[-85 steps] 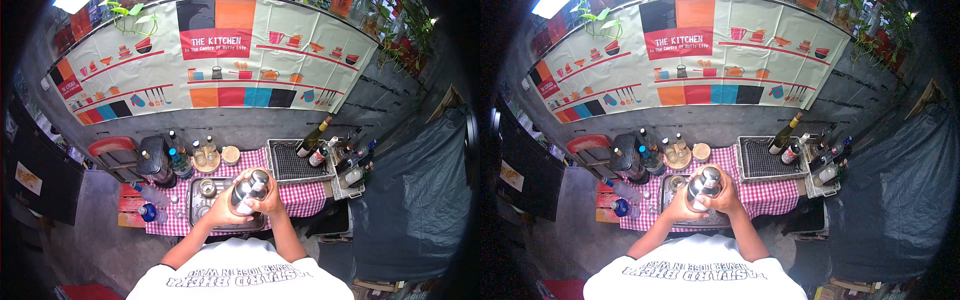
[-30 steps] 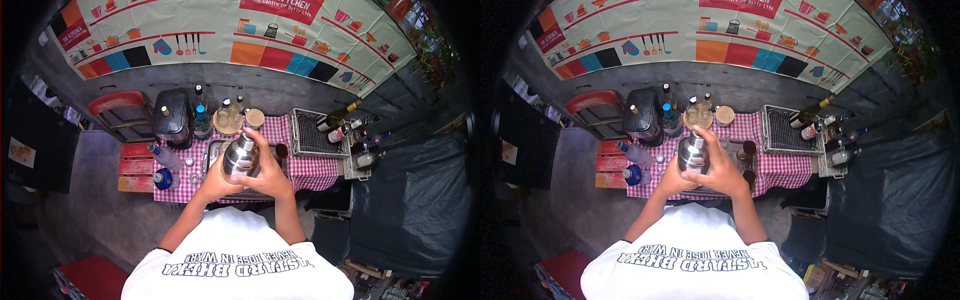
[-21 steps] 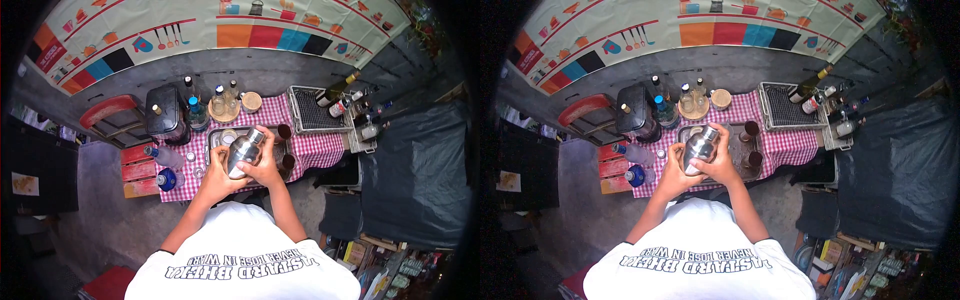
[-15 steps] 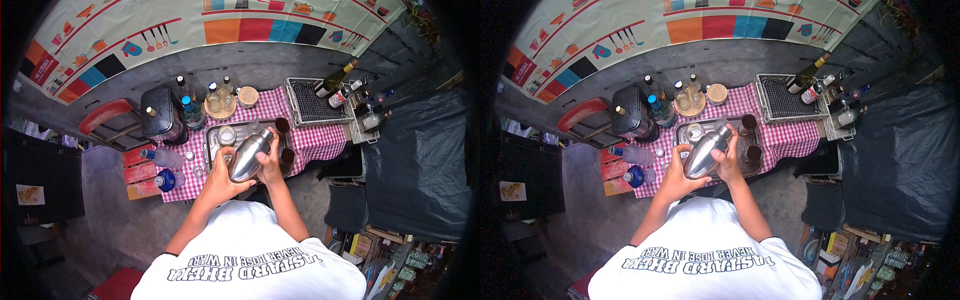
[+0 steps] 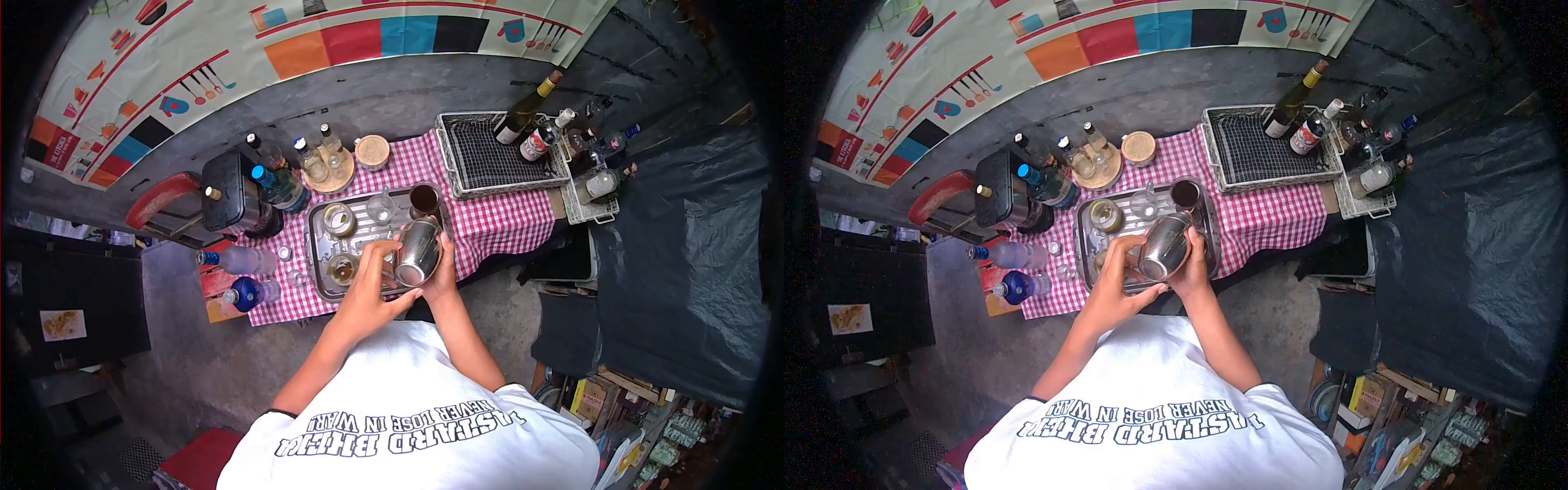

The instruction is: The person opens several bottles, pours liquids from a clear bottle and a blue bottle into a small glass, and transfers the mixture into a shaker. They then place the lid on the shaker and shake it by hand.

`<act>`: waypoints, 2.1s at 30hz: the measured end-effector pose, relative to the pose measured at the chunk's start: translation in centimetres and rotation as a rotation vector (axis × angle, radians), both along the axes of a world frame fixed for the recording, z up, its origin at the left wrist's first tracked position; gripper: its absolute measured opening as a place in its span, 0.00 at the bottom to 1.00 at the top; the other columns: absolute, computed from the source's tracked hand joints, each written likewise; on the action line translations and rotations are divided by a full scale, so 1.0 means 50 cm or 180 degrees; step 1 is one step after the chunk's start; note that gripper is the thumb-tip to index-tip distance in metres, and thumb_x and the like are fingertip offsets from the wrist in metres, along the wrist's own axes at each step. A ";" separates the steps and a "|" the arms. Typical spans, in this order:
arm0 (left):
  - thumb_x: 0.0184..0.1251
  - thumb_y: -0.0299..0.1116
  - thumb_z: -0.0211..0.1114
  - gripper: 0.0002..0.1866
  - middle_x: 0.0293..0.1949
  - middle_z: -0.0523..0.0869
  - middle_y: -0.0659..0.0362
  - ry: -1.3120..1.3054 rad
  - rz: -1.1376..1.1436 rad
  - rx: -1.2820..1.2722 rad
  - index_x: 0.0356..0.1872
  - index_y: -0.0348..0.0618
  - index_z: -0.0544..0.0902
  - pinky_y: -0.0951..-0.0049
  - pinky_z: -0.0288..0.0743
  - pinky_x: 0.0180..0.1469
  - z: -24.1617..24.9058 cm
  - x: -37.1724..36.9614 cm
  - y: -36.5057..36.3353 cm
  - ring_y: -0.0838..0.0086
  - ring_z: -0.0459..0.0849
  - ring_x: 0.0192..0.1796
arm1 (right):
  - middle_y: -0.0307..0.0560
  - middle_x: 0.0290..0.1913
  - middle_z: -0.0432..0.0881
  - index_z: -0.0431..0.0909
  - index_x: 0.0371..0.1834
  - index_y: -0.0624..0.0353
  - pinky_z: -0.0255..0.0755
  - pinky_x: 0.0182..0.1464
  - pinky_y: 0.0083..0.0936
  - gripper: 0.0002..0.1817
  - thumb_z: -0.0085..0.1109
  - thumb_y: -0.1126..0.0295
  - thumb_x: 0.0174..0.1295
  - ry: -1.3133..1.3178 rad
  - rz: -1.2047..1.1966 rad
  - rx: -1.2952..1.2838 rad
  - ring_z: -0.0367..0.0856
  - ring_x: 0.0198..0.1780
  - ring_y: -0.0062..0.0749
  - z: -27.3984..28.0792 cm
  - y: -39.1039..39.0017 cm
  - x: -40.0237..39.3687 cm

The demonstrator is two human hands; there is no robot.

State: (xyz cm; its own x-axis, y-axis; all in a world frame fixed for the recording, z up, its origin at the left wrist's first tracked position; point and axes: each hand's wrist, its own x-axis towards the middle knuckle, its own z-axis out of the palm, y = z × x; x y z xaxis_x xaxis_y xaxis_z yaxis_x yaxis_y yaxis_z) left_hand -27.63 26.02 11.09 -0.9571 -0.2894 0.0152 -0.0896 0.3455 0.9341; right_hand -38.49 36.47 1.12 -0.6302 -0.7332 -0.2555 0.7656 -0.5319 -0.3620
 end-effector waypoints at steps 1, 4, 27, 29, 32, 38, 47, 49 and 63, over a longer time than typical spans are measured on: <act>0.52 0.31 0.77 0.39 0.60 0.68 0.49 0.0010 0.0025 0.0000 0.64 0.37 0.65 0.69 0.82 0.47 0.001 -0.009 0.009 0.62 0.80 0.53 | 0.56 0.52 0.79 0.72 0.59 0.63 0.80 0.53 0.37 0.36 0.41 0.39 0.69 -0.0053 -0.0013 0.0095 0.81 0.51 0.40 0.000 0.007 -0.009; 0.53 0.31 0.77 0.39 0.60 0.68 0.49 0.0018 0.0089 -0.0039 0.64 0.36 0.65 0.69 0.82 0.47 0.005 -0.034 0.037 0.63 0.81 0.52 | 0.56 0.53 0.79 0.71 0.60 0.63 0.79 0.52 0.36 0.36 0.41 0.39 0.69 -0.0012 0.0091 -0.0067 0.81 0.51 0.40 -0.002 0.028 -0.037; 0.54 0.31 0.75 0.40 0.58 0.75 0.45 0.0127 0.0475 -0.0030 0.66 0.38 0.63 0.61 0.73 0.61 0.015 -0.108 0.117 0.58 0.78 0.60 | 0.57 0.61 0.66 0.47 0.69 0.49 0.75 0.58 0.34 0.48 0.73 0.74 0.50 0.4072 -0.0836 0.0569 0.74 0.58 0.38 0.175 0.134 -0.181; 0.53 0.29 0.72 0.40 0.59 0.75 0.45 0.0049 0.0456 0.0179 0.67 0.39 0.62 0.60 0.71 0.64 0.011 -0.101 0.110 0.58 0.76 0.63 | 0.59 0.60 0.66 0.47 0.69 0.48 0.76 0.56 0.35 0.48 0.74 0.72 0.51 0.4560 -0.0834 0.0483 0.74 0.58 0.41 0.193 0.126 -0.171; 0.53 0.29 0.72 0.40 0.60 0.74 0.46 0.0221 0.0433 0.0442 0.67 0.39 0.63 0.61 0.70 0.64 0.004 -0.087 0.095 0.59 0.76 0.63 | 0.62 0.59 0.68 0.53 0.67 0.49 0.76 0.56 0.38 0.47 0.78 0.72 0.46 0.5246 -0.0931 0.0445 0.74 0.58 0.47 0.212 0.103 -0.157; 0.50 0.27 0.71 0.41 0.61 0.74 0.49 0.0333 0.0437 0.0606 0.68 0.40 0.63 0.63 0.67 0.66 -0.008 -0.035 0.053 0.61 0.74 0.65 | 0.63 0.61 0.70 0.62 0.62 0.47 0.77 0.52 0.44 0.44 0.80 0.70 0.42 0.5855 -0.0733 0.0513 0.77 0.57 0.56 0.238 0.052 -0.103; 0.47 0.31 0.77 0.44 0.60 0.77 0.49 0.0156 0.0554 0.0691 0.69 0.39 0.66 0.63 0.70 0.64 -0.029 0.066 -0.038 0.63 0.77 0.63 | 0.62 0.60 0.71 0.57 0.66 0.52 0.76 0.55 0.37 0.47 0.79 0.73 0.43 0.4922 -0.0457 0.0497 0.76 0.58 0.47 0.184 -0.041 -0.018; 0.47 0.31 0.79 0.45 0.61 0.75 0.50 0.0147 0.0548 0.0700 0.68 0.39 0.66 0.64 0.69 0.65 -0.033 0.086 -0.054 0.64 0.75 0.64 | 0.59 0.61 0.70 0.51 0.69 0.52 0.72 0.59 0.35 0.50 0.76 0.73 0.46 0.4268 -0.0308 0.0638 0.74 0.59 0.41 0.167 -0.051 -0.003; 0.57 0.30 0.74 0.46 0.65 0.67 0.51 0.0230 -0.0118 0.0970 0.76 0.45 0.57 0.71 0.79 0.55 -0.039 0.107 -0.096 0.67 0.75 0.59 | 0.44 0.60 0.69 0.53 0.74 0.47 0.71 0.63 0.34 0.31 0.51 0.58 0.71 0.1119 -0.0411 0.1069 0.72 0.61 0.32 0.075 -0.075 0.032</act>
State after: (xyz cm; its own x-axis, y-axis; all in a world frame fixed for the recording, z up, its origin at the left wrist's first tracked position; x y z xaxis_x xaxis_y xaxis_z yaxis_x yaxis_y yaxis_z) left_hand -22.29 21.21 9.15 -0.9667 -0.2560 0.0014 -0.0119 0.0504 0.9987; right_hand -36.89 32.74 4.88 -0.8007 -0.5572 -0.2199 0.5021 -0.4240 -0.7537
